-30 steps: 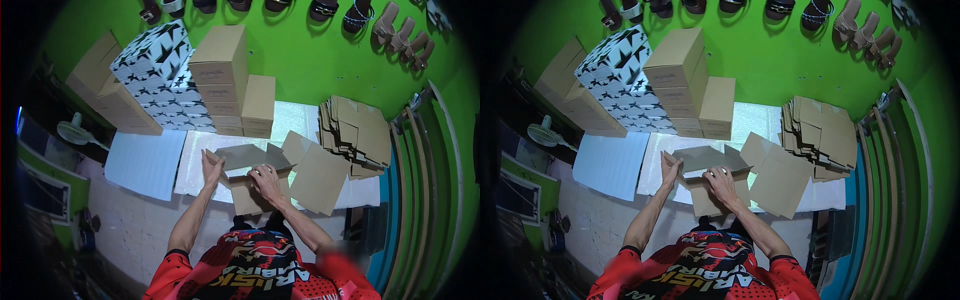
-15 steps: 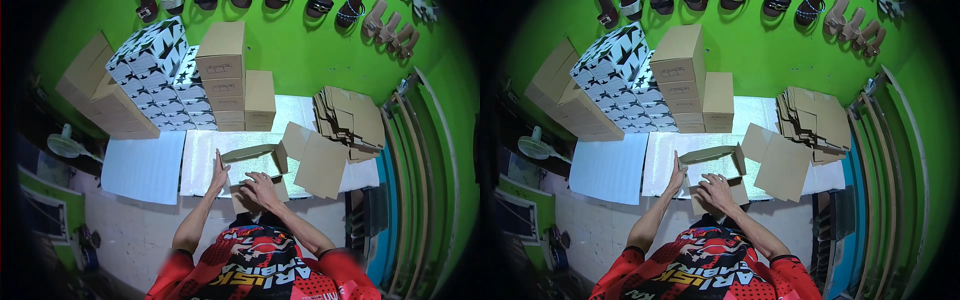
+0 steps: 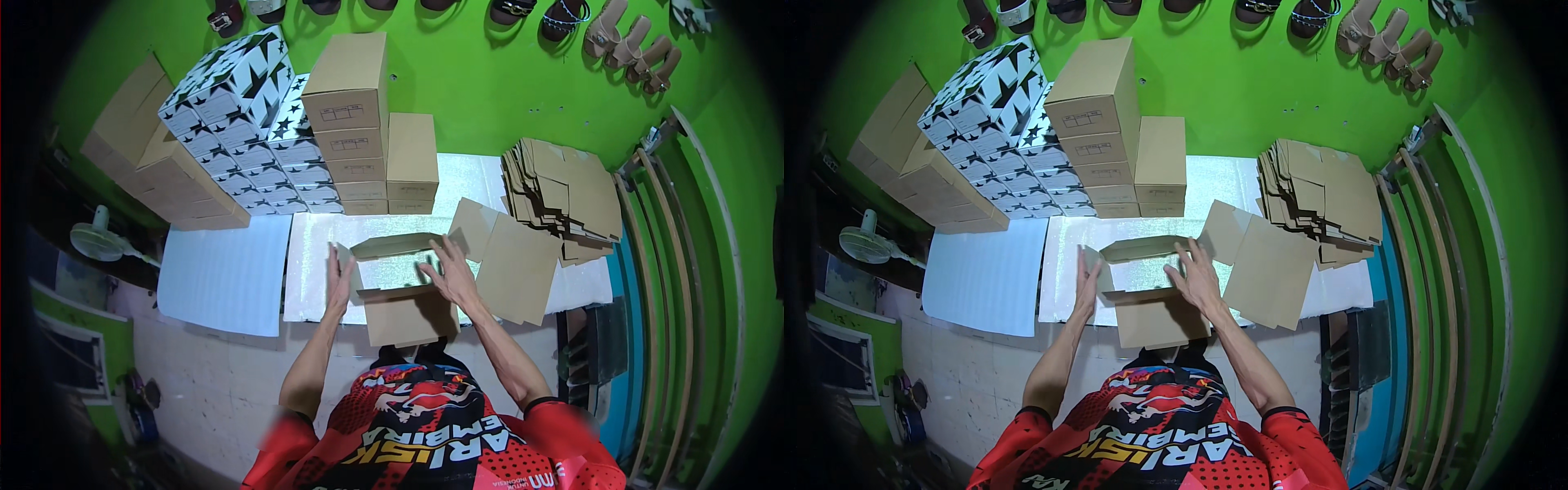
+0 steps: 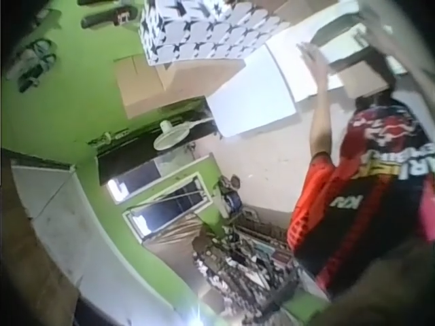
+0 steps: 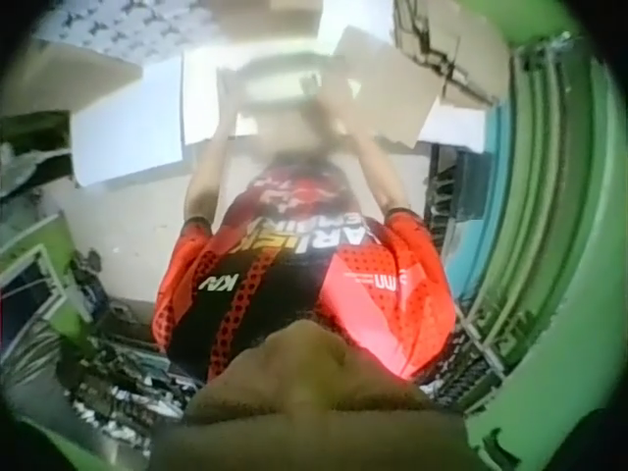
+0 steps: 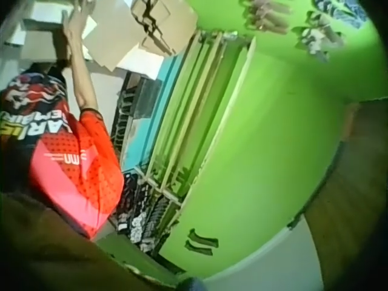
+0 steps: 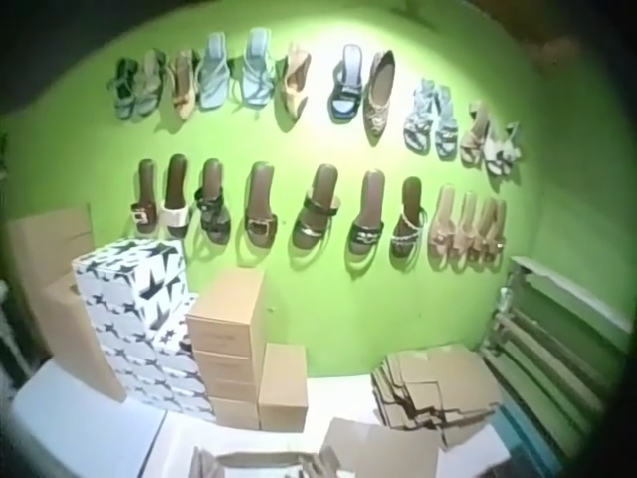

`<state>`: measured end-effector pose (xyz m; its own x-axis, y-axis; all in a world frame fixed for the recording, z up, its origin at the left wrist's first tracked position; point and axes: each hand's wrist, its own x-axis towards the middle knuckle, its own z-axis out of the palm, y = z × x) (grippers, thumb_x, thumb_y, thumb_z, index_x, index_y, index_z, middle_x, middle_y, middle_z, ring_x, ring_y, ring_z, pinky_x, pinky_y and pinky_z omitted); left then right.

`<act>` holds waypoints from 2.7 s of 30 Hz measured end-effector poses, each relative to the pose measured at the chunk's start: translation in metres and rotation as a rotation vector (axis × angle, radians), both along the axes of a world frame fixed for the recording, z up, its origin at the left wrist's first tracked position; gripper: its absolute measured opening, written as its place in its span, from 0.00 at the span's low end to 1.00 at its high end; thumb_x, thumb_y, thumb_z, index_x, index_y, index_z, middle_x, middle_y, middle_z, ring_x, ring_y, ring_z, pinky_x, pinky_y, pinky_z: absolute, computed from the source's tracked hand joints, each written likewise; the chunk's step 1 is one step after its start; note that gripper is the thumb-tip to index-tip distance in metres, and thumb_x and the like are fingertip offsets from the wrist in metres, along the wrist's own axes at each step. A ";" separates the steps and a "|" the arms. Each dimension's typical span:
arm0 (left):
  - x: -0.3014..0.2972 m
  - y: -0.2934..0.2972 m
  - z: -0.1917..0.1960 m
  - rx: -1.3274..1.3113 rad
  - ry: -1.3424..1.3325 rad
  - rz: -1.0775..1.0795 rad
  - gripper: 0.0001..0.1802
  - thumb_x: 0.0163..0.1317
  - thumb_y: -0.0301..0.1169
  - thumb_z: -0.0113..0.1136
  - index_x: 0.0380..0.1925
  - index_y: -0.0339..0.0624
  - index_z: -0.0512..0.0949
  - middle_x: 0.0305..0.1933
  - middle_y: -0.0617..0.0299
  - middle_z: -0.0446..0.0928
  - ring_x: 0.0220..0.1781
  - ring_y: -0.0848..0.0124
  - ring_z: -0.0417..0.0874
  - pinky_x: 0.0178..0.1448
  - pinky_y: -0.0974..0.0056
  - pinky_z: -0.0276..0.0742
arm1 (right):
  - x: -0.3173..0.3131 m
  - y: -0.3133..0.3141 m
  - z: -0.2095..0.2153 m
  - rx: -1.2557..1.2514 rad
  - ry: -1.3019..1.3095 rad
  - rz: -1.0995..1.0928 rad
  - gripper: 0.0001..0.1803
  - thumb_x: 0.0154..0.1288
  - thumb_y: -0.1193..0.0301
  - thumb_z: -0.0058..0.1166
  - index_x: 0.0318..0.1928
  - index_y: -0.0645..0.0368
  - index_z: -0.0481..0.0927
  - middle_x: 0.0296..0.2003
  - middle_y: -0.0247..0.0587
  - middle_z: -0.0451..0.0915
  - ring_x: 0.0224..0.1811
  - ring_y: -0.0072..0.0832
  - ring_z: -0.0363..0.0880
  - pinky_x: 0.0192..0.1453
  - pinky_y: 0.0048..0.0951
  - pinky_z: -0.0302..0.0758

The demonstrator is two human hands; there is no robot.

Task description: Folding cardboard sheets to assemble shoe boxes.

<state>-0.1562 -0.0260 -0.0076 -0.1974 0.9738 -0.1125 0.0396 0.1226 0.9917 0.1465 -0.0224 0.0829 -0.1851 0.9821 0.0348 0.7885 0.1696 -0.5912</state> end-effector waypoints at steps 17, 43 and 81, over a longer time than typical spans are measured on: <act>0.044 0.014 0.028 0.242 0.907 -0.229 0.41 0.73 0.29 0.52 0.85 0.53 0.54 0.84 0.45 0.58 0.87 0.47 0.55 0.86 0.28 0.39 | 0.005 -0.061 -0.078 0.056 -0.246 -0.008 0.48 0.71 0.29 0.48 0.81 0.46 0.67 0.85 0.51 0.49 0.88 0.55 0.40 0.85 0.70 0.35; 0.095 0.054 0.015 -0.163 1.065 -0.230 0.41 0.78 0.61 0.46 0.79 0.46 0.64 0.85 0.56 0.59 0.89 0.51 0.47 0.84 0.25 0.21 | 0.033 -0.002 -0.066 -0.197 -0.166 -0.026 0.77 0.50 0.18 0.59 0.85 0.60 0.50 0.84 0.69 0.42 0.87 0.63 0.42 0.85 0.71 0.34; 0.054 -0.007 0.008 0.082 1.006 -0.346 0.40 0.78 0.51 0.55 0.84 0.51 0.58 0.89 0.45 0.45 0.90 0.45 0.41 0.87 0.31 0.36 | 0.077 0.008 -0.080 0.133 -0.143 -0.215 0.32 0.82 0.54 0.48 0.77 0.57 0.70 0.82 0.60 0.55 0.86 0.56 0.49 0.86 0.62 0.45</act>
<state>-0.1023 -0.0335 0.0004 0.1262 0.9919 0.0166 0.8646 -0.1182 0.4883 0.2238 -0.0142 0.0032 0.0143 0.9879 0.1545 0.8885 0.0583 -0.4551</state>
